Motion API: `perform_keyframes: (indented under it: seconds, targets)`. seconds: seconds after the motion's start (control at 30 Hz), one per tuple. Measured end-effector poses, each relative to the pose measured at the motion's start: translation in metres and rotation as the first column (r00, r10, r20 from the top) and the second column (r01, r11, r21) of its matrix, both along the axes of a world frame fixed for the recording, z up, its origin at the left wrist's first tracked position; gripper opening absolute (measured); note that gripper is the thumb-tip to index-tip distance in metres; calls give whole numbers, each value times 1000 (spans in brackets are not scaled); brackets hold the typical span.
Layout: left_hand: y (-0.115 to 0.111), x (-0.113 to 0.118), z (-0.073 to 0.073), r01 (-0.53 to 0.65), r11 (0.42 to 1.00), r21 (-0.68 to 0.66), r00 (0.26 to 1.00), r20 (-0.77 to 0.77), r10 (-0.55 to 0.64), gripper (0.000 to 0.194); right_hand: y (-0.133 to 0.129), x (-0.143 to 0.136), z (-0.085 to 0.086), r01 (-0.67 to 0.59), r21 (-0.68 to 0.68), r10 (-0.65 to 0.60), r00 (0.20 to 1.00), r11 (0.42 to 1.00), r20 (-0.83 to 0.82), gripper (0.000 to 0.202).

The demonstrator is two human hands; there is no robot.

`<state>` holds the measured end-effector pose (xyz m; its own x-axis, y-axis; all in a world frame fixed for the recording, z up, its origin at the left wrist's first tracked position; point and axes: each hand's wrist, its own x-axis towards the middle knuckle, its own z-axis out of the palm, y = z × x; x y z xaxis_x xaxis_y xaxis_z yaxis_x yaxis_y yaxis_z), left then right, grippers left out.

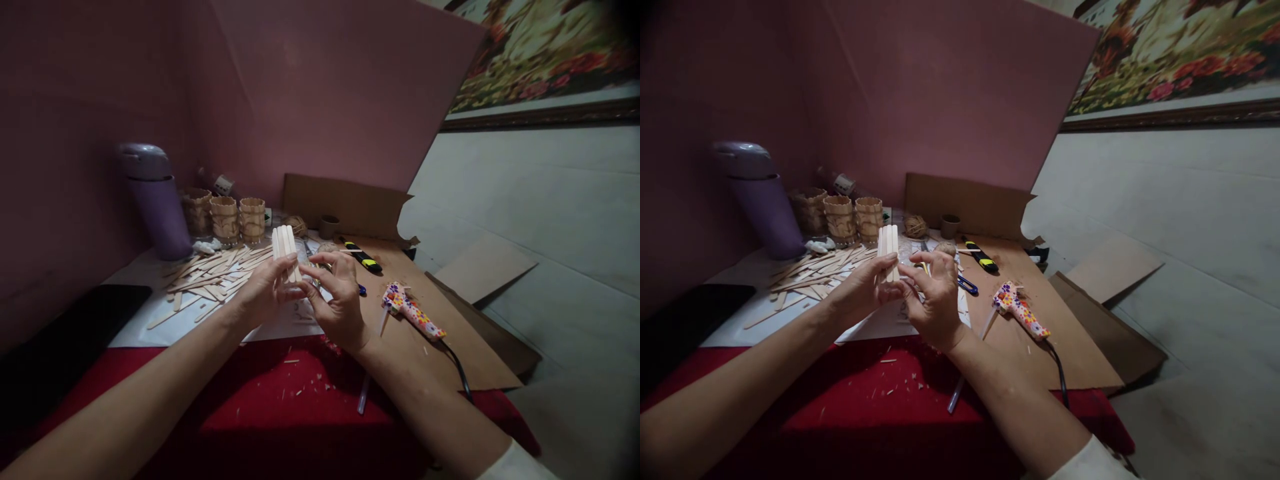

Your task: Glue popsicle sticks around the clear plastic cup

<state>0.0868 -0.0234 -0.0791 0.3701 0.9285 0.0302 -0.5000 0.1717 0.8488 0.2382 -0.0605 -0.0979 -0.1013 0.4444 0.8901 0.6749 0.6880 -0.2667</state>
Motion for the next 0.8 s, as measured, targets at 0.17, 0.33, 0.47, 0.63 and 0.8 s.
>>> perform_keyframes:
  seconds: [0.17,0.33,0.47,0.63,0.8]
  targets:
    - [-1,1,1,-15,1000,6,1000,-6,15,32,-1,0,1,-6,16,6,1000,1000,9,22]
    - [-1,2,0,-22,1000,12,999,-26,23,35,-2,1,1,-8,-10,8,1000,1000,8,20]
    - [-2,2,1,-44,998,50,998,-43,46,38,-2,2,1,-15,-23,15,1000,1000,7,19]
    - [-5,3,4,-51,996,76,996,-74,56,45,-1,3,1,-11,-11,11,1000,1000,22,30]
    - [-5,3,0,-54,991,120,994,-91,65,50,0,5,1,-32,-34,32,999,999,-10,32]
